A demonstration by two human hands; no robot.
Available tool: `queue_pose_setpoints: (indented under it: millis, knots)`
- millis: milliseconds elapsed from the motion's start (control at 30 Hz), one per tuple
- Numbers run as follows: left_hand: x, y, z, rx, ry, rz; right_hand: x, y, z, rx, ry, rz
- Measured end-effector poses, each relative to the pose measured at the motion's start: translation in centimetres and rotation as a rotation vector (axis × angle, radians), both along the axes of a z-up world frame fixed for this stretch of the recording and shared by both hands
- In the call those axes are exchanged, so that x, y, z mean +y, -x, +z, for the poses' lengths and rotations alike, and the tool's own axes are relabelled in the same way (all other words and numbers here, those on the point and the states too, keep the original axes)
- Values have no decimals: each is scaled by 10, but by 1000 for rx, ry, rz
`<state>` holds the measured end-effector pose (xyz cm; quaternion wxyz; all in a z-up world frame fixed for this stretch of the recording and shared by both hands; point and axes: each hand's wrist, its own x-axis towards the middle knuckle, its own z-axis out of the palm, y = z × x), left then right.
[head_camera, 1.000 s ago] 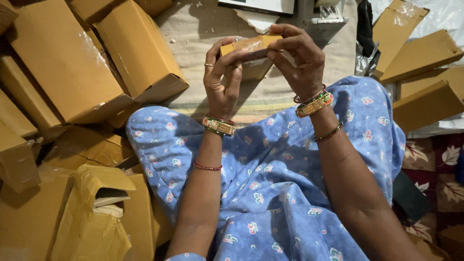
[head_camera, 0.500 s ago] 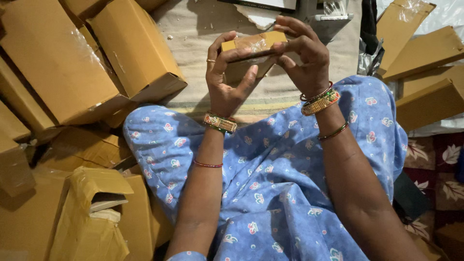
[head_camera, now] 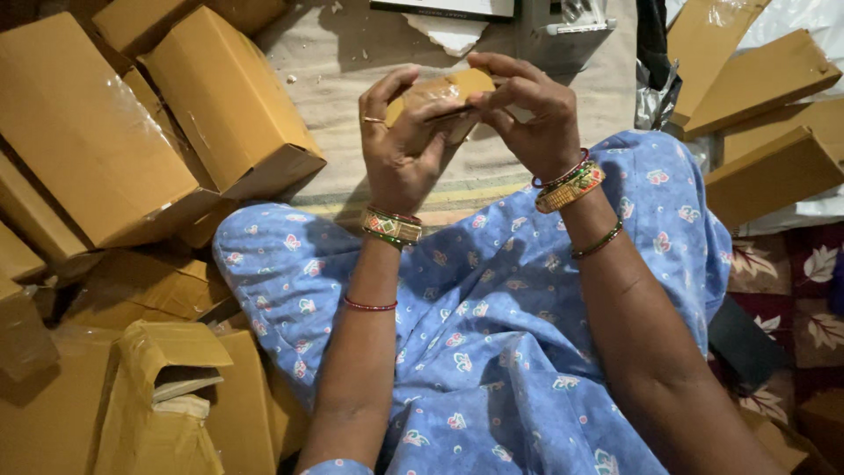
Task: The person sits on the floor and packs a smartwatch and its accessories into a small cardboard box. They open the product box, place the watch and charger inside, close the product box, and then seal the outer shipping box with tape.
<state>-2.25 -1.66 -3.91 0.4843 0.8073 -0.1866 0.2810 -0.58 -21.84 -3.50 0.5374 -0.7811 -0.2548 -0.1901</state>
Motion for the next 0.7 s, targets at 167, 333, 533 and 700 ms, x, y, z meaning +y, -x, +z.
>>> queue_pose_setpoints:
  millis: [167, 333, 533, 700]
  knots:
    - [9, -6, -1, 37, 130, -32, 3, 3, -3, 214, -329, 214]
    - [13, 2, -3, 86, 189, -66, -1, -2, -9, 365, -433, 234]
    - [15, -4, -8, 73, 321, -16, 3, 1, -14, 366, -397, 247]
    - [20, -7, -10, 97, 314, 3, 11, 3, -8, 359, -395, 270]
